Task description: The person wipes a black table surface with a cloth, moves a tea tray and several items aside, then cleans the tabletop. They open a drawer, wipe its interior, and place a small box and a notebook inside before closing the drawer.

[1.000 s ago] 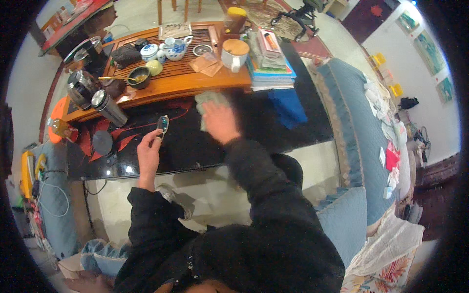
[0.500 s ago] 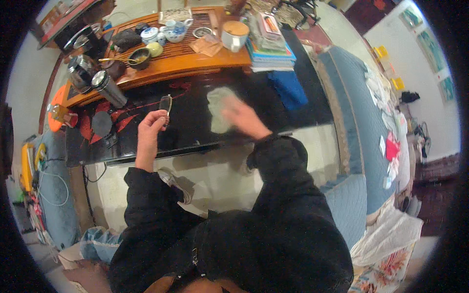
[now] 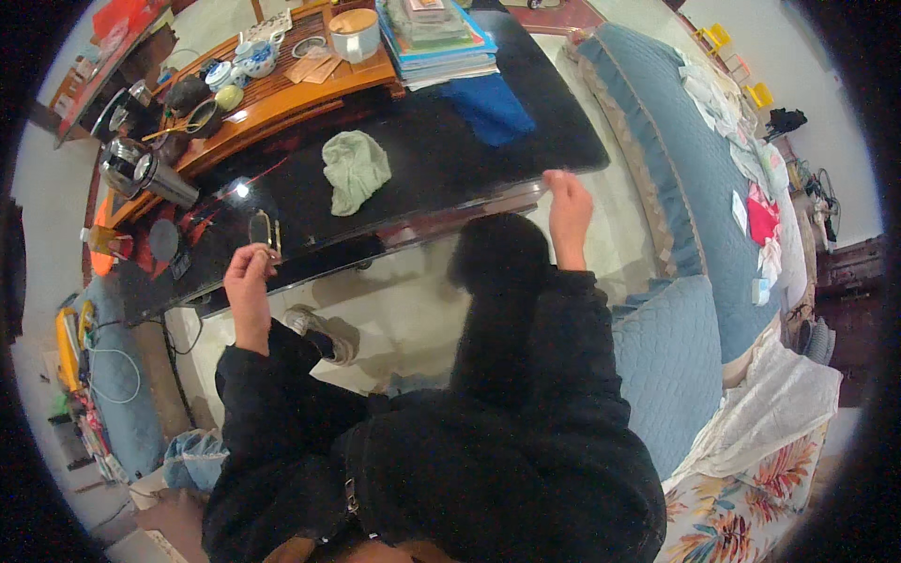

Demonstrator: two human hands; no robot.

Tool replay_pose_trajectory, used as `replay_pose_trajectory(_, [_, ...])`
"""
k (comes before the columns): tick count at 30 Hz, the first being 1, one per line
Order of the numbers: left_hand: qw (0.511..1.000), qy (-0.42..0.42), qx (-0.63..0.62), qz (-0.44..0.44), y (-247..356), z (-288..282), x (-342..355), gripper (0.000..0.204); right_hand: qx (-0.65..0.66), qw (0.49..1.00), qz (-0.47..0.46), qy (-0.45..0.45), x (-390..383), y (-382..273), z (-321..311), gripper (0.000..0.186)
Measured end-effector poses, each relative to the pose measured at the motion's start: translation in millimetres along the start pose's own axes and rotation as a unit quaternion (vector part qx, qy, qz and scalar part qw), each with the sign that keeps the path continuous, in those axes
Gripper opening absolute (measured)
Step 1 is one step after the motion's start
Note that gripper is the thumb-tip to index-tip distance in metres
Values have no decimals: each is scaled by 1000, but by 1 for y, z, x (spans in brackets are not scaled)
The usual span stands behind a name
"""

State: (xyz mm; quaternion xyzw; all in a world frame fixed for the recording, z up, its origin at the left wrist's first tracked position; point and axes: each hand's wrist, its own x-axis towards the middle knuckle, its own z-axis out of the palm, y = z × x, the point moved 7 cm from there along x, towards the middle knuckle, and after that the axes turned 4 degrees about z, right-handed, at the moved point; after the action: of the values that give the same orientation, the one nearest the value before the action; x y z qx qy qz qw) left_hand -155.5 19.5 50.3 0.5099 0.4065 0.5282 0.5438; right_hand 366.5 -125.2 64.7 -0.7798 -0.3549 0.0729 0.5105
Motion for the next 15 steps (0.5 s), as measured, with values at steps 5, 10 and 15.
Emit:
replay_pose_trajectory(5, [998,-24,-18,-54,-5,57,-58,11,44,876,372,-303,-35,132,107,41])
replay_pose_trajectory(10, [992,-25,18,-126,-11,84,-99,14,417,766,437,-221,-57,180,208,29])
replay_pose_trajectory(15, [990,-39,44,-126,-4,100,-106,17,483,749,432,-138,-57,209,237,20])
